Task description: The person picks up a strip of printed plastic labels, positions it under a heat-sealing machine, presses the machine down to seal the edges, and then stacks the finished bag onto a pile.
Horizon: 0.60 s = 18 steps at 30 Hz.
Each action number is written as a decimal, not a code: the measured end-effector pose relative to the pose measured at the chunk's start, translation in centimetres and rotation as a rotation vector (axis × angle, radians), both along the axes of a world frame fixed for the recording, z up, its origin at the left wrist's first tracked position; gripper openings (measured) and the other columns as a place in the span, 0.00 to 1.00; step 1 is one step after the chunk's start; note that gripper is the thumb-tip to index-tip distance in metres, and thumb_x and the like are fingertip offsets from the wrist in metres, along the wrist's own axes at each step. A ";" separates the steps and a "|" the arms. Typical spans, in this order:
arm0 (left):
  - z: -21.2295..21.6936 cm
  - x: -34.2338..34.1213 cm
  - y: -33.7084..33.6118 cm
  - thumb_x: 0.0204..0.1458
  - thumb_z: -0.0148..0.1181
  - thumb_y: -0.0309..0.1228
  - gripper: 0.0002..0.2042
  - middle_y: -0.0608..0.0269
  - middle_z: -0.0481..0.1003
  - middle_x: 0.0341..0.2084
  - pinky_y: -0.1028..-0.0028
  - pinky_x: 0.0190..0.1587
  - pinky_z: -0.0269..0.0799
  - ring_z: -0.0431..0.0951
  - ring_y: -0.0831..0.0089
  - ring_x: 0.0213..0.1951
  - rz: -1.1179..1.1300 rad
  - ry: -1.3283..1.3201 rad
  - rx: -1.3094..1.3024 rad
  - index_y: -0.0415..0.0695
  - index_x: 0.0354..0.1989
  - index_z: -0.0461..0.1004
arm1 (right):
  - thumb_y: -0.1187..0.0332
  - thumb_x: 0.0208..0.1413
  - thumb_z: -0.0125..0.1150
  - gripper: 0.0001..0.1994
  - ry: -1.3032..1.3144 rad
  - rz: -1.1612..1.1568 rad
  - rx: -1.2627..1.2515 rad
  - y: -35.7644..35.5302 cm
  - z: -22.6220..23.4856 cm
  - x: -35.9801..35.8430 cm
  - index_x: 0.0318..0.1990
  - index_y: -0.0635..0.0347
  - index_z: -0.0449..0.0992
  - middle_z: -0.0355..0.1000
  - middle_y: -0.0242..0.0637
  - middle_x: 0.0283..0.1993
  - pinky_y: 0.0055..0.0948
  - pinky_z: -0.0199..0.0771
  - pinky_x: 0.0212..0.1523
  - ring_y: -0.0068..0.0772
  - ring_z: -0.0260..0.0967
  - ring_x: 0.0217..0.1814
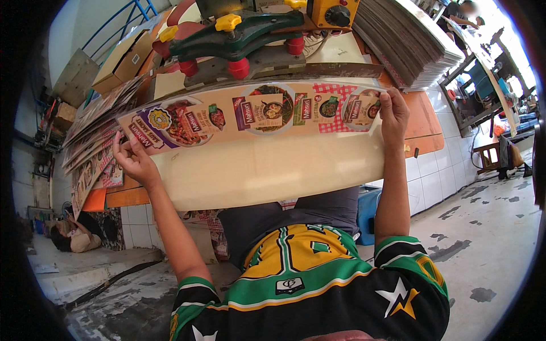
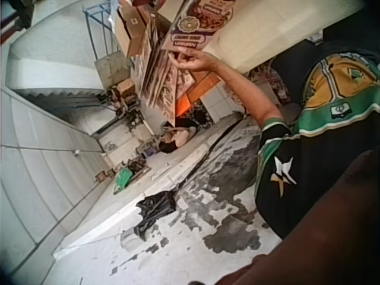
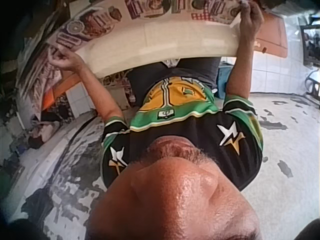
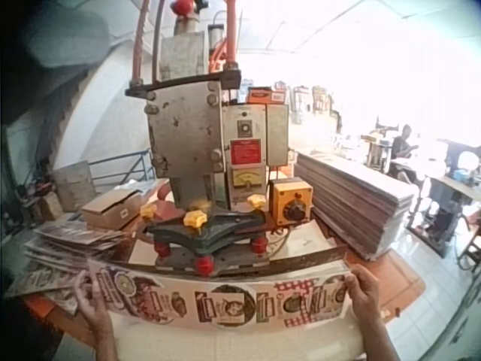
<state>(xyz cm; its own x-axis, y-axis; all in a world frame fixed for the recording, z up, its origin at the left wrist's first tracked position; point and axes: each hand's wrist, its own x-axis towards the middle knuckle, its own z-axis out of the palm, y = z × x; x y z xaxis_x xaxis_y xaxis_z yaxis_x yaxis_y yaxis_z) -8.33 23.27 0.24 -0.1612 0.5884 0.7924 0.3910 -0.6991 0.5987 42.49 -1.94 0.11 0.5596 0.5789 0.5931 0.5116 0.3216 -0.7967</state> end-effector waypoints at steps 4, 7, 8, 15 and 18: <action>0.2 0.3 -0.1 0.69 0.53 0.34 0.19 0.66 0.73 0.30 0.80 0.35 0.67 0.72 0.81 0.33 0.021 -0.029 0.054 0.38 0.63 0.64 | 0.63 0.71 0.55 0.13 0.014 -0.014 0.061 -0.3 0.3 -0.4 0.40 0.65 0.76 0.63 0.21 0.31 0.17 0.53 0.29 0.12 0.53 0.30; 0.4 0.0 -0.2 0.69 0.52 0.33 0.18 0.68 0.70 0.28 0.80 0.34 0.65 0.68 0.82 0.31 0.079 0.008 0.064 0.38 0.63 0.65 | 0.63 0.72 0.54 0.12 -0.017 -0.022 0.114 -0.1 0.3 -0.3 0.41 0.62 0.76 0.64 0.21 0.31 0.15 0.53 0.26 0.10 0.54 0.27; 0.3 -0.1 -0.2 0.69 0.52 0.34 0.18 0.67 0.71 0.31 0.79 0.37 0.66 0.69 0.81 0.33 0.064 -0.008 0.043 0.38 0.63 0.65 | 0.64 0.72 0.53 0.11 -0.022 -0.026 0.123 0.0 0.3 -0.2 0.41 0.61 0.76 0.65 0.21 0.32 0.14 0.53 0.25 0.09 0.54 0.26; 0.9 0.7 -0.5 0.70 0.50 0.32 0.17 0.72 0.65 0.26 0.81 0.32 0.61 0.63 0.83 0.29 0.037 -0.019 0.084 0.37 0.62 0.66 | 0.58 0.72 0.52 0.16 0.040 0.045 0.055 -0.5 0.2 0.0 0.37 0.60 0.75 0.59 0.22 0.29 0.17 0.52 0.29 0.13 0.53 0.29; 0.7 0.4 -0.4 0.70 0.49 0.33 0.17 0.68 0.69 0.30 0.81 0.35 0.64 0.67 0.82 0.31 0.018 -0.015 0.065 0.35 0.62 0.66 | 0.56 0.72 0.51 0.17 0.000 0.044 0.090 -0.4 -0.1 0.5 0.35 0.61 0.73 0.58 0.22 0.29 0.18 0.51 0.29 0.13 0.52 0.30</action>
<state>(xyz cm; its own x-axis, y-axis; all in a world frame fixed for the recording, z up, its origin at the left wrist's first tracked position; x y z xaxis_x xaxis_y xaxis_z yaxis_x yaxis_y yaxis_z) -7.92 22.88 0.97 -0.1835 0.5325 0.8263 0.3946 -0.7299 0.5581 42.99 -2.30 0.04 0.5352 0.5473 0.6434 0.4954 0.4136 -0.7639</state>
